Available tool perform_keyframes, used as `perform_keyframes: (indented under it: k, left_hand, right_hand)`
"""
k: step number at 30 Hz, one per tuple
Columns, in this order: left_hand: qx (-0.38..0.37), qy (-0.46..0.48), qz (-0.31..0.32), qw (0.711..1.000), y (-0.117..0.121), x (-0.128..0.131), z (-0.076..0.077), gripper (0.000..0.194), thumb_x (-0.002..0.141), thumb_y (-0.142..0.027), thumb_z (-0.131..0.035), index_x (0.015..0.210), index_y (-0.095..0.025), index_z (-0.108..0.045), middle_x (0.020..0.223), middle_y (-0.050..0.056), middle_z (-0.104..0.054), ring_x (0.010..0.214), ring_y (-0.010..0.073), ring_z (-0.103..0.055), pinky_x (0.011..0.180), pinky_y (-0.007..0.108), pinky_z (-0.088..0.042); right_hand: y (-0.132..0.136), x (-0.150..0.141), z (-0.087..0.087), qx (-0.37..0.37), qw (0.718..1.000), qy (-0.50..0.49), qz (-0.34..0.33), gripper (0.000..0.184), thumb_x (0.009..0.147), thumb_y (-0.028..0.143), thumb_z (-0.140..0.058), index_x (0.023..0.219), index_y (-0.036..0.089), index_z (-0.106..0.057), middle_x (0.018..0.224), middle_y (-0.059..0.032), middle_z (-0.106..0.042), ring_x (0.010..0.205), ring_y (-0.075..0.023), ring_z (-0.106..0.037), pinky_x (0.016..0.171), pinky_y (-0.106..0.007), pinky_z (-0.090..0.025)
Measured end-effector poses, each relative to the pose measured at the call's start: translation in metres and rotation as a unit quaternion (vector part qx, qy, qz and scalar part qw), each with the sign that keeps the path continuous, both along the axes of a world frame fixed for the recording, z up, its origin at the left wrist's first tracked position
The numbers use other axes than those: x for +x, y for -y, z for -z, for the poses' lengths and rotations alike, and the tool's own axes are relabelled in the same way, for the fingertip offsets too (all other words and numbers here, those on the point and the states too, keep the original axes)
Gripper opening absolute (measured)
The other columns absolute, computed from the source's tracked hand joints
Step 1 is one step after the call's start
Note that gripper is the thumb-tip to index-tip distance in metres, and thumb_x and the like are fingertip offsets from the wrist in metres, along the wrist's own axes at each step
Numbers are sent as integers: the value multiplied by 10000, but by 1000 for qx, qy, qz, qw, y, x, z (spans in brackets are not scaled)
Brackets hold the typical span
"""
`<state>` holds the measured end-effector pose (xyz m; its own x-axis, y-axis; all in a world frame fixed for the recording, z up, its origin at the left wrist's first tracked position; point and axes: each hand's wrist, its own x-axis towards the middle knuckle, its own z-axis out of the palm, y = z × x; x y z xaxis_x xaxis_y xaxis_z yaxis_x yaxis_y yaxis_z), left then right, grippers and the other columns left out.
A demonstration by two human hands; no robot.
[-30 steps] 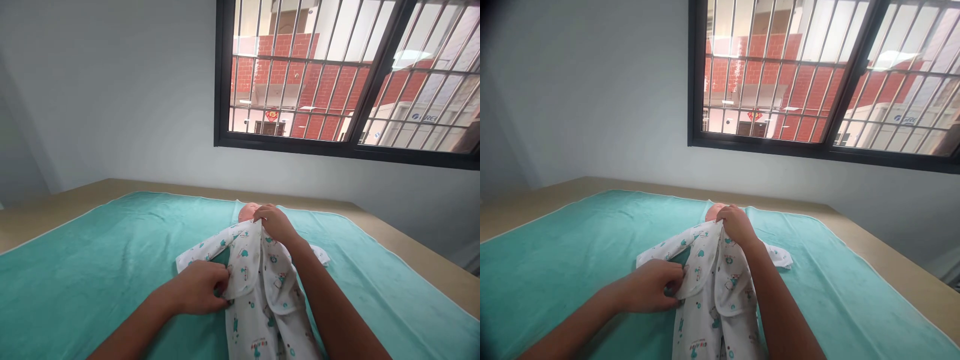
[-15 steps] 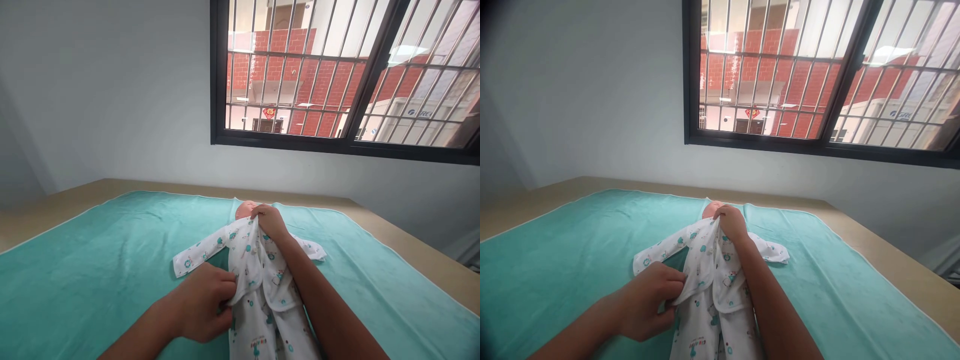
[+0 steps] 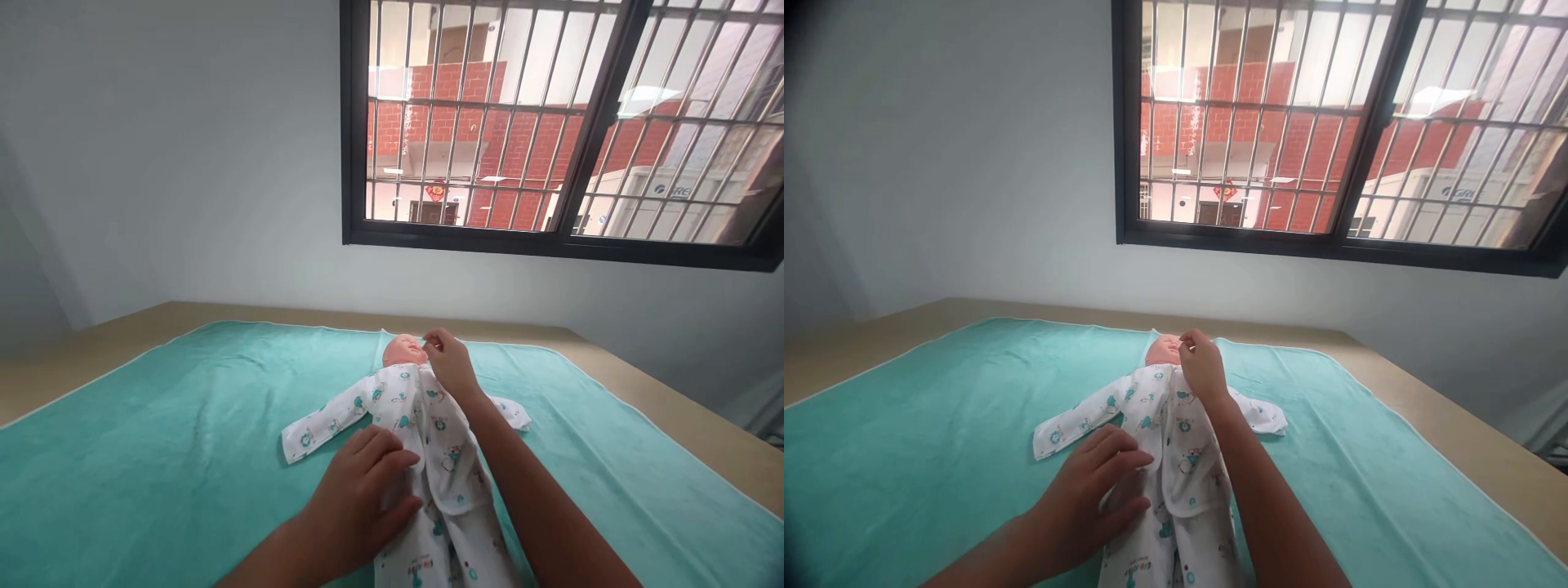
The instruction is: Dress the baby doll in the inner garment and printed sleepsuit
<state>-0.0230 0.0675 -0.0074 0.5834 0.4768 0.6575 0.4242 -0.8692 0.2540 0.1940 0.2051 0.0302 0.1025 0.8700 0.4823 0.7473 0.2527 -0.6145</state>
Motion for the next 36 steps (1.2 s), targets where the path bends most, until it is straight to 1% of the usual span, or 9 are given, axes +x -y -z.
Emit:
perform_keyframes:
  k: [2, 4, 7, 13, 17, 20, 24, 30, 36]
  left_hand:
    - [15, 17, -41, 999, 0, 6, 5, 270, 840, -219, -634, 1100, -202, -568, 1027, 89, -582, 946, 222, -524, 802, 367, -449]
    - [32, 41, -75, 996, 1, 9, 8, 186, 840, -158, -613, 1020, -197, -588, 1006, 87, -580, 934, 221, -523, 784, 366, -452]
    - [81, 66, -64, 992, 5, 10, 5, 153, 836, -77, -572, 945, -184, -585, 926, 74, -603, 879, 211, -525, 749, 360, -440]
    - [124, 31, 48, 991, 18, 21, -4, 122, 835, -89, -571, 932, -162, -585, 762, 45, -616, 699, 164, -509, 627, 301, -429]
    - [110, -15, 64, 992, 20, 26, -2, 130, 853, -169, -553, 969, -172, -610, 774, 55, -629, 725, 185, -532, 657, 338, -460]
    - [99, -14, 63, 993, 21, 23, -2, 187, 833, -170, -556, 1013, -172, -610, 826, 74, -639, 760, 199, -543, 670, 361, -458]
    - [132, -22, 73, 988, 22, 22, -1, 240, 813, -117, -561, 1044, -165, -601, 936, 87, -682, 863, 219, -583, 768, 400, -459]
    - [138, -21, 137, 981, 21, 29, 0, 193, 815, -123, -581, 1000, -176, -591, 849, 33, -725, 782, 177, -629, 684, 334, -446]
    - [189, 31, 150, 970, 27, 25, 1, 152, 837, -126, -582, 985, -160, -579, 719, 39, -704, 677, 161, -634, 594, 280, -460]
  right_hand:
    - [8, 8, -6, -50, 998, 23, -15, 217, 875, 330, -407, 856, 210, -587, 835, -18, -679, 692, -143, -585, 620, -245, -398]
    - [15, 13, -9, -108, 992, 51, -40, 285, 867, 387, -441, 696, 198, -568, 692, -16, -658, 572, -133, -556, 550, -244, -368]
    - [20, 11, -7, -148, 984, 83, -47, 365, 861, 410, -461, 575, 192, -521, 594, -29, -621, 506, -131, -515, 513, -255, -326]
    - [14, -7, -2, -138, 982, 127, -4, 356, 839, 412, -493, 559, 192, -483, 624, -77, -599, 602, -178, -535, 549, -285, -282]
    - [15, -8, -1, -141, 982, 128, -12, 353, 822, 429, -517, 558, 196, -504, 603, -77, -595, 583, -182, -532, 554, -288, -288]
    - [15, -5, -1, -140, 984, 107, -17, 263, 782, 305, -547, 543, 199, -511, 589, -63, -597, 565, -167, -518, 554, -283, -298]
    - [11, -3, 1, -125, 990, 56, -30, 239, 725, 215, -546, 497, 198, -476, 550, -22, -560, 528, -133, -468, 517, -263, -285]
    - [4, -13, 11, -98, 995, -23, -27, 226, 783, 275, -464, 575, 196, -503, 564, 18, -538, 507, -106, -431, 492, -238, -272]
    - [12, -28, 21, -55, 998, -24, 4, 250, 775, 325, -514, 561, 210, -453, 564, 24, -509, 570, -129, -423, 549, -253, -255]
